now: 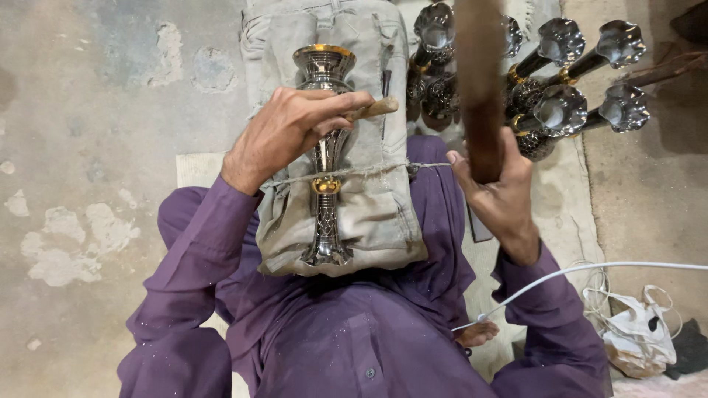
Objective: The person sits on the floor with an ornate silver vase resting on a cloth cushion on their lap. They hold a small punch against the vase surface and strike it with a wooden mallet, repositioning the punch repeatedly to emboss decorative patterns into the metal, with finished vases visible nearby.
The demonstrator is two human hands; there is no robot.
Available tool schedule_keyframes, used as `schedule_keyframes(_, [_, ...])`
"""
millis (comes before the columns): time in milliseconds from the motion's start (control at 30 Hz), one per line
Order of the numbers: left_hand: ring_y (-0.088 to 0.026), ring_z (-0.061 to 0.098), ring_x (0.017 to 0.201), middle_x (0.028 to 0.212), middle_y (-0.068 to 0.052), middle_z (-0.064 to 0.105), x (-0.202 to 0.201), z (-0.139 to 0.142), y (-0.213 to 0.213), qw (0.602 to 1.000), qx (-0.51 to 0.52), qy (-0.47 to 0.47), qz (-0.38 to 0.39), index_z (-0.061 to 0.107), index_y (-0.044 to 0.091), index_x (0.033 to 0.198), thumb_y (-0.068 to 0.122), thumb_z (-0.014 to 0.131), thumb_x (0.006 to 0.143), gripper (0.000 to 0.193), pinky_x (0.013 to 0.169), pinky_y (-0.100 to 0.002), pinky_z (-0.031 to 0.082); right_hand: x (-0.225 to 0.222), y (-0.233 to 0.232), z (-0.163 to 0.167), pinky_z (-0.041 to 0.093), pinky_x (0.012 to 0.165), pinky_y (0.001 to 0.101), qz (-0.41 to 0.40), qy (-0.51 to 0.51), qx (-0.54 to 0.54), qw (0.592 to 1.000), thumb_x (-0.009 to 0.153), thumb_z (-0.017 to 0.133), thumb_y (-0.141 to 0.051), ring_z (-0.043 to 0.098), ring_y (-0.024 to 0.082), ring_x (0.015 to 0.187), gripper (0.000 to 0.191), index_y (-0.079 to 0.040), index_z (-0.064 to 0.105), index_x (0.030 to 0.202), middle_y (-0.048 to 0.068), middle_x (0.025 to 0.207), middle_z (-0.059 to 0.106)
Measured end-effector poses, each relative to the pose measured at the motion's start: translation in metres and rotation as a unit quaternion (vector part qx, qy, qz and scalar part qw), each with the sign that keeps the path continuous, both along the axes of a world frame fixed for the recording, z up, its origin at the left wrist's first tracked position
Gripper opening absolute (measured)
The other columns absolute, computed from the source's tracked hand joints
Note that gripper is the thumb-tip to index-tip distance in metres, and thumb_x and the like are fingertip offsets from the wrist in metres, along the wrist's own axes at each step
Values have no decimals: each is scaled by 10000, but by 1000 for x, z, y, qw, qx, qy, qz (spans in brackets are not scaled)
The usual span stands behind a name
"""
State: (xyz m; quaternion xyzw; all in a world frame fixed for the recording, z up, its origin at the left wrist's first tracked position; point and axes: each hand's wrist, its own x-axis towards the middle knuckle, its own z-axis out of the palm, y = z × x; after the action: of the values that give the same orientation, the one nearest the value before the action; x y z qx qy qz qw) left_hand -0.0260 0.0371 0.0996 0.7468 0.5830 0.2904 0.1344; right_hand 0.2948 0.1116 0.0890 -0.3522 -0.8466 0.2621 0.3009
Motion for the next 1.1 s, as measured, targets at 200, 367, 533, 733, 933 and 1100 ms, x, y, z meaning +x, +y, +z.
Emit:
schedule_keyframes(200, [-236,734,731,1042,-44,786,-1,4,0,999,38,-5,-15,664,249,1367,228,707,957,413,630,-394,601,1,-1,-7,557,596,361,-47,-36,-5,998,991,779,-156,679,225,656,268,-23,598,1137,143,826,692])
schedule_keyframes(367, [-244,730,717,1050,-52,787,0,8,0,999,30,-7,-20,667,248,1354,201,711,951,407,613,-406,585,4,0,-10,584,606,338,-31,-124,53,990,977,740,-102,717,206,662,252,-20,609,1176,134,868,732])
schedule_keyframes(533, [-262,726,717,1032,-53,786,1,9,-1,1000,21,-6,-15,674,248,1346,203,714,946,405,608,-410,574,-2,-7,-10,608,687,345,-2,46,-21,999,1020,762,-145,756,227,789,300,-15,562,1201,133,946,742])
schedule_keyframes(733, [-264,751,849,1108,-67,770,0,10,-5,996,76,-32,-26,648,180,1370,225,696,992,384,709,-386,608,3,-4,-1,564,671,396,-61,-73,69,993,958,816,-144,738,300,774,366,-26,593,1222,177,886,725])
schedule_keyframes(933, [-249,751,797,1082,-58,778,3,7,-6,998,61,-30,-12,668,191,1357,216,692,989,370,689,-382,615,1,1,-2,562,583,365,-62,0,-30,998,956,770,-183,701,245,620,288,-53,580,1130,132,762,687])
schedule_keyframes(1100, [-233,760,804,1121,-48,781,2,6,-3,997,72,-35,-24,673,213,1340,219,692,982,358,695,-369,621,-1,1,5,591,657,379,-23,-84,90,992,984,768,-135,743,258,742,314,-18,590,1213,150,906,733])
